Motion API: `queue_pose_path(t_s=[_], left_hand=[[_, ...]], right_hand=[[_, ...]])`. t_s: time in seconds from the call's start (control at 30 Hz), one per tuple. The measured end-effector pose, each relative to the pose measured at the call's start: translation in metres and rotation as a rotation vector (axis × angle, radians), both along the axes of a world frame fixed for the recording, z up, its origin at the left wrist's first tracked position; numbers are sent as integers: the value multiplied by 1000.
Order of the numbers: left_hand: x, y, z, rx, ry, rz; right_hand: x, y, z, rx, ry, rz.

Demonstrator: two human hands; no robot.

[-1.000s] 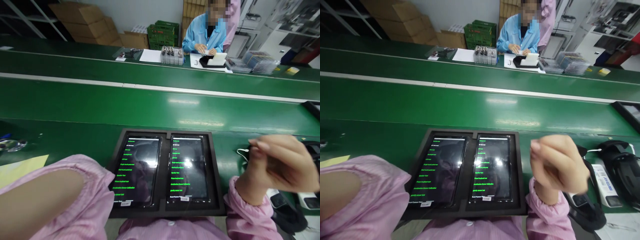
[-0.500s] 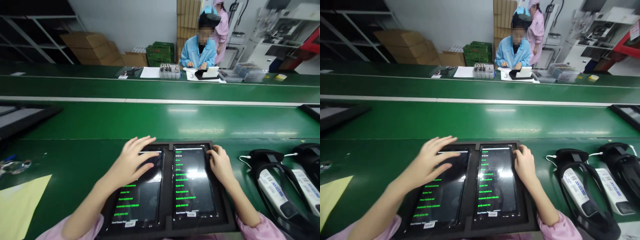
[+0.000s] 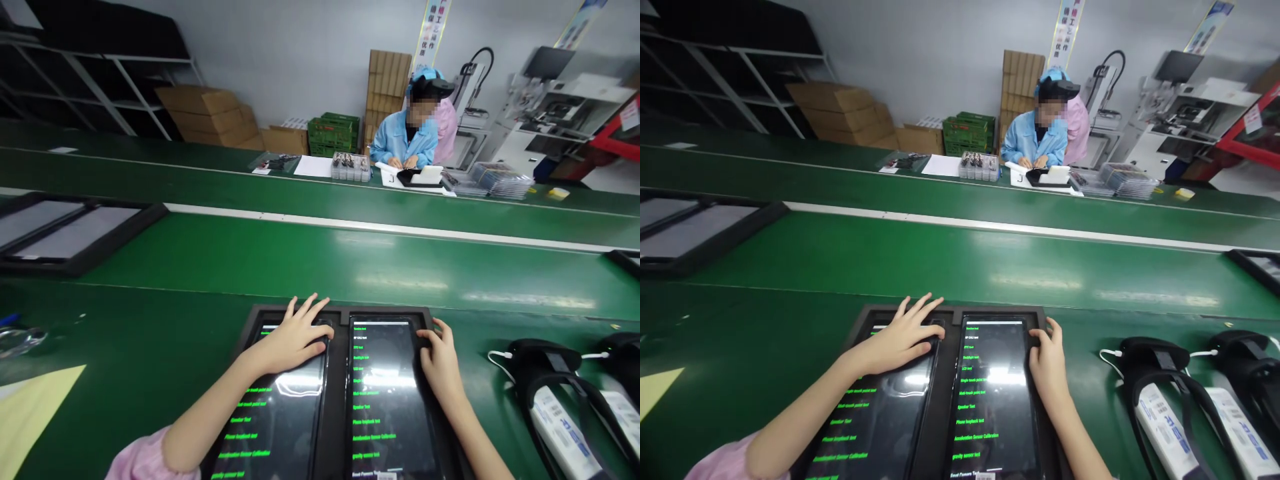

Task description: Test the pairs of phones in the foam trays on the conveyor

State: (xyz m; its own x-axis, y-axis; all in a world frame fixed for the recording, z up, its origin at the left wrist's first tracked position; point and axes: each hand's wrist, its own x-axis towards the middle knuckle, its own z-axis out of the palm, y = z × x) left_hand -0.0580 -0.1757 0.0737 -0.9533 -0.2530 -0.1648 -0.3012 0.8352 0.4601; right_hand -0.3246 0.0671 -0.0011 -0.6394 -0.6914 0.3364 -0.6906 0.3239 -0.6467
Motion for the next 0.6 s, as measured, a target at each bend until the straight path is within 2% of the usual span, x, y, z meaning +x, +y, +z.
queue_pose_path(t_s=[0.13, 0.27, 0.37, 0.47, 0.53, 0.6], left_hand=[[0, 0, -3, 32, 76, 4], [2, 2, -5, 10, 51, 7], [-2, 0, -3, 8, 17, 14], [-1, -7, 1, 74, 51, 6], [14, -10, 2, 93, 100, 90], [49, -5, -2, 36, 151, 338]], right_hand=[[0, 3, 2, 9, -33, 20], [1, 5, 1, 15, -39, 10], [1, -1, 3, 0, -51, 16], [-2, -5, 10, -49, -101, 23], [-4, 6, 18, -61, -203, 9], [-2, 33, 25, 2, -369, -32]])
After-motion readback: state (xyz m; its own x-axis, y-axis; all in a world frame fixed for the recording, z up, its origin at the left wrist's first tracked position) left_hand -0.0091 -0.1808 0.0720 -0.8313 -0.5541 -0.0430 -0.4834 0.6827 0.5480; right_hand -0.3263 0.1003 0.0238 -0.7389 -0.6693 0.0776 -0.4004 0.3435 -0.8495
